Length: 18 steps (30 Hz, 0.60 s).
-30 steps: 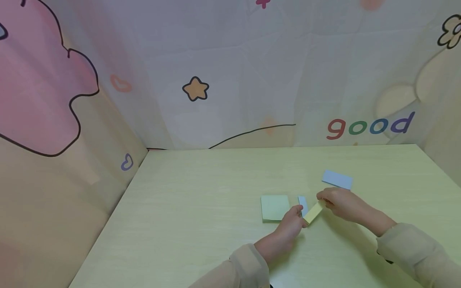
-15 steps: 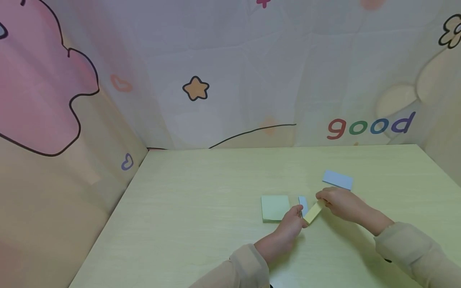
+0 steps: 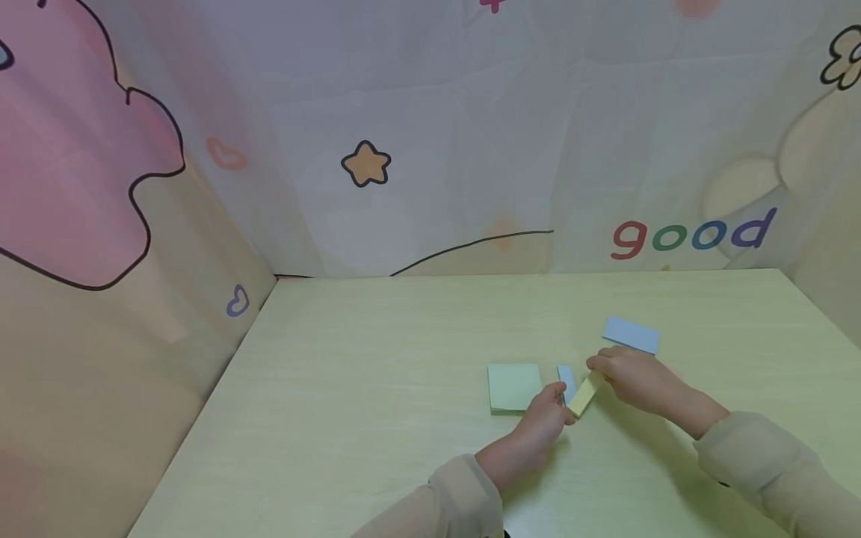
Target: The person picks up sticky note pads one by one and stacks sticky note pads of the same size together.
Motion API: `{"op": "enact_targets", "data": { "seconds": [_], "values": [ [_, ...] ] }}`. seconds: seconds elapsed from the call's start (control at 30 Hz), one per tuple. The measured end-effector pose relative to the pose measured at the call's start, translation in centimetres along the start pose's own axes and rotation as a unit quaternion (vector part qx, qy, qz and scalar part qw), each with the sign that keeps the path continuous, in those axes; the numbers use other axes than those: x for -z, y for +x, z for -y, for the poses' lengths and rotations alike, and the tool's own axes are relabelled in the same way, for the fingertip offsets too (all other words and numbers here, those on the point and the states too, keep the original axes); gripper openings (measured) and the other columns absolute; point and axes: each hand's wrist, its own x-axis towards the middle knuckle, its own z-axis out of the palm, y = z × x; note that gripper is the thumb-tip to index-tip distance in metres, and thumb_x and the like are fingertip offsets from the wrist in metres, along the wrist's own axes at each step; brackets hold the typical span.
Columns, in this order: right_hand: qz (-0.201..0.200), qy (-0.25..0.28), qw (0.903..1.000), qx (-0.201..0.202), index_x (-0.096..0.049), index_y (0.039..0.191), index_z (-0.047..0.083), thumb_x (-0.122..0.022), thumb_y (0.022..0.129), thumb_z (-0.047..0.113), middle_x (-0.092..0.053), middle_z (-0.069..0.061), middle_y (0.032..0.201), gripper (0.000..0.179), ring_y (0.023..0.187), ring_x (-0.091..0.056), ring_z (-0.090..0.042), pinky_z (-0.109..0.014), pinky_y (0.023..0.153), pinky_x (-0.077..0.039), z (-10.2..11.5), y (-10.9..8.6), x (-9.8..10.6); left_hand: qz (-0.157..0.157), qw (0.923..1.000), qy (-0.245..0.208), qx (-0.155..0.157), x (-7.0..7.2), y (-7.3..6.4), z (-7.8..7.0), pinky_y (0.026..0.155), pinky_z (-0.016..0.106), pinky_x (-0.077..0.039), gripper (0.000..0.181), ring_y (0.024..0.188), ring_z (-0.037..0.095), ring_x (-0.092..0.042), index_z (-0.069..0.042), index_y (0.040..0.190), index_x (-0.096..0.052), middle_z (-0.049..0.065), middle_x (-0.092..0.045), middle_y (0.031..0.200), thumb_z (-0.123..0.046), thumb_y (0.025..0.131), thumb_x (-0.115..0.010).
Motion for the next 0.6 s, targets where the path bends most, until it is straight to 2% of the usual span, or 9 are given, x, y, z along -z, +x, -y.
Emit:
{"op": "enact_targets", "data": {
  "seconds": [0.3,0.6],
  "values": [
    [-0.033,-0.026,0.9990,0.016,-0.064,0.087,0.004,-0.065,0.065,-0.011,-0.060,-0.005,0.077,0.026,0.072,-0.058,-0.020,-0.029,0.059,-0.049,0.09,0.28,-0.38,-0.002,1.0000,0.005,-0.002,0.05,0.06,-0.01,0.106,0.047,-0.020,0.061,0.131,0.033,-0.026,-0.002,0.127,-0.041,0.016,-0.035,0.139,0.009,0.068,-0.044],
    [-0.044,-0.041,0.9978,0.030,-0.064,0.088,0.004,-0.065,0.063,-0.012,-0.060,-0.004,0.076,0.030,0.071,-0.058,-0.020,-0.029,0.058,-0.049,0.01,0.76,-0.88,0.002,1.0000,0.008,-0.001,0.24,-0.05,0.00,0.105,0.048,-0.021,0.060,0.130,0.033,-0.026,-0.003,0.128,-0.041,0.017,-0.036,0.138,0.008,0.069,-0.044]
  ]
}}
